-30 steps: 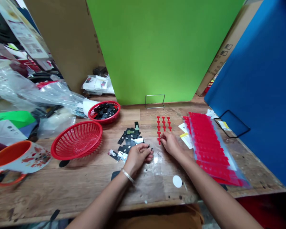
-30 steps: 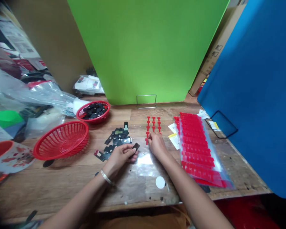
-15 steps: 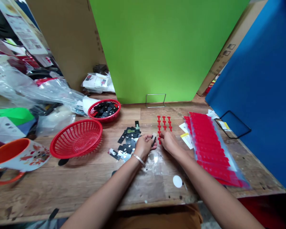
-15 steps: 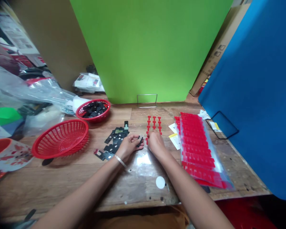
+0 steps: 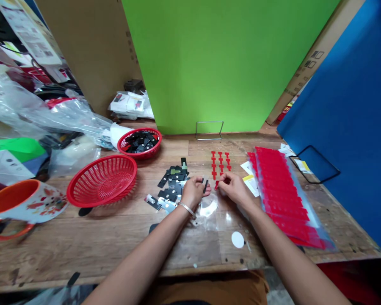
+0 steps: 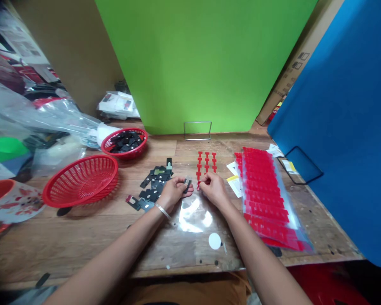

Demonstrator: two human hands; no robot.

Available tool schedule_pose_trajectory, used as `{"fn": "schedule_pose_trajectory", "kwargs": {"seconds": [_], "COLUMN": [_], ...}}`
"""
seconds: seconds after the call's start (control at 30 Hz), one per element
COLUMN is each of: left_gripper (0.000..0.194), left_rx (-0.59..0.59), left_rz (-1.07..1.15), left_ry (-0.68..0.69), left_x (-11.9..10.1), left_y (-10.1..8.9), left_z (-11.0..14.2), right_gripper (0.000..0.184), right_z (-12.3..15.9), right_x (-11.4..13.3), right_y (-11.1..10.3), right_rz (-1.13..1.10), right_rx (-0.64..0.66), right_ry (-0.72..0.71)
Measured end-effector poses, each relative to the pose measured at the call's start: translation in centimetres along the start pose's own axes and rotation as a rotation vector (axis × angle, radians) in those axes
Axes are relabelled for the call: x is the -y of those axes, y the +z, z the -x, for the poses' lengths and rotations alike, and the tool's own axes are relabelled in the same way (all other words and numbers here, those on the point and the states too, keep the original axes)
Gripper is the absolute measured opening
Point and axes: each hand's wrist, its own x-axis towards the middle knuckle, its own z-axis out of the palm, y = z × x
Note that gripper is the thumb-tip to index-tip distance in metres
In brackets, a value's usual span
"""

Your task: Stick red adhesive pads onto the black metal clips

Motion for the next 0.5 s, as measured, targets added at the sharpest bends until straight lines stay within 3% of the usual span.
{"fn": "schedule_pose_trajectory", "kwargs": {"seconds": [0.17, 0.3, 0.5], "left_gripper": [0.016, 0.025, 0.031], "left_rx": [0.043, 0.127, 0.166], "left_rz": [0.022, 0.084, 0.167], "left_ry": [-0.013, -0.062, -0.155], "left_x": [-0.8, -1.4, -1.2], "left_y": [0.1, 0.1, -0.5], "left_z": [0.9, 3.4, 6.8], "right_gripper": [0.01, 0.014, 0.012], "right_z": [1.0, 3.3, 6.4], "right_x": [-0.1, 1.7, 4.0], "right_y": [-0.5, 0.0, 0.9], "right_rz": [-0.225, -0.508, -0.542], "right_rx": [-0.057, -0.04, -0.093], "right_ry": [0.083, 0.163, 0.162]}}
